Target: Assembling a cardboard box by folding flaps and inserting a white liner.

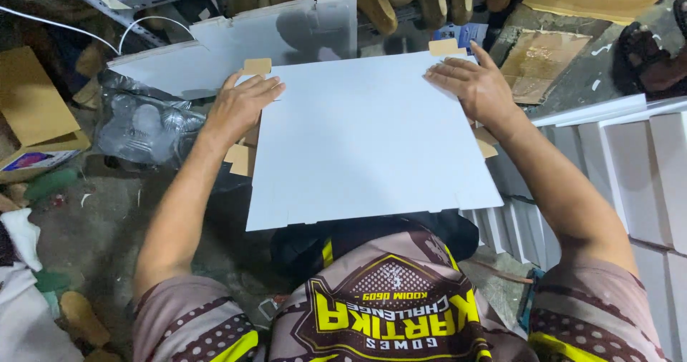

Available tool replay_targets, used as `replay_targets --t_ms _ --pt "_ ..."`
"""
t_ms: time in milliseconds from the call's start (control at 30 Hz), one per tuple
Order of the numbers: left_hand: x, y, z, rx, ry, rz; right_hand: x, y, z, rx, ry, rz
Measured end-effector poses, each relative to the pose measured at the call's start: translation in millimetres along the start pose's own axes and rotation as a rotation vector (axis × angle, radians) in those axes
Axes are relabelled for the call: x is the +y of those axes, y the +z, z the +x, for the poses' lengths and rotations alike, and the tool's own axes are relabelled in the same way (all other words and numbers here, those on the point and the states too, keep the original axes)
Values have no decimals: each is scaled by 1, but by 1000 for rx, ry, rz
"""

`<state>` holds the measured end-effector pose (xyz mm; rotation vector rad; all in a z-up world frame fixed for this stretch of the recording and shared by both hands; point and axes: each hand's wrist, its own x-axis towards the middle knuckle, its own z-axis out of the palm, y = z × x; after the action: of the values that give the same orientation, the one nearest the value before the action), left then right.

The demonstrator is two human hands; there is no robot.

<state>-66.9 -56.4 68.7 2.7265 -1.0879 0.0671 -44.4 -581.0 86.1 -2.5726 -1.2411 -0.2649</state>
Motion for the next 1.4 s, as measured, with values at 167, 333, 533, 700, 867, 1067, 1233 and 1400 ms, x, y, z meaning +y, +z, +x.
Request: replay_targets --t_ms 167,333,533,700,867,1067,1233,1400 --pt "9 3 -7 -167 -149 -39 -6 18 -11 -112 112 -124" --pt "25 -24 3 -331 -287 -208 -7 28 -23 -270 101 -248" --pt "40 -1 19 -341 -450 -239 -23 29 -18 -456 151 -351" --pt "121 4 36 -230 -402 -31 -35 36 -11 -522 173 -468" --pt "142 4 38 -188 -388 -97 -44 62 13 -404 338 -359" --pt "135 25 31 148 -224 114 -167 67 151 -9 211 457" --pt "140 -21 39 -185 -96 304 -188 114 211 -380 365 459" --pt "145 -5 33 -186 -447 -108 -161 114 195 -440 382 427"
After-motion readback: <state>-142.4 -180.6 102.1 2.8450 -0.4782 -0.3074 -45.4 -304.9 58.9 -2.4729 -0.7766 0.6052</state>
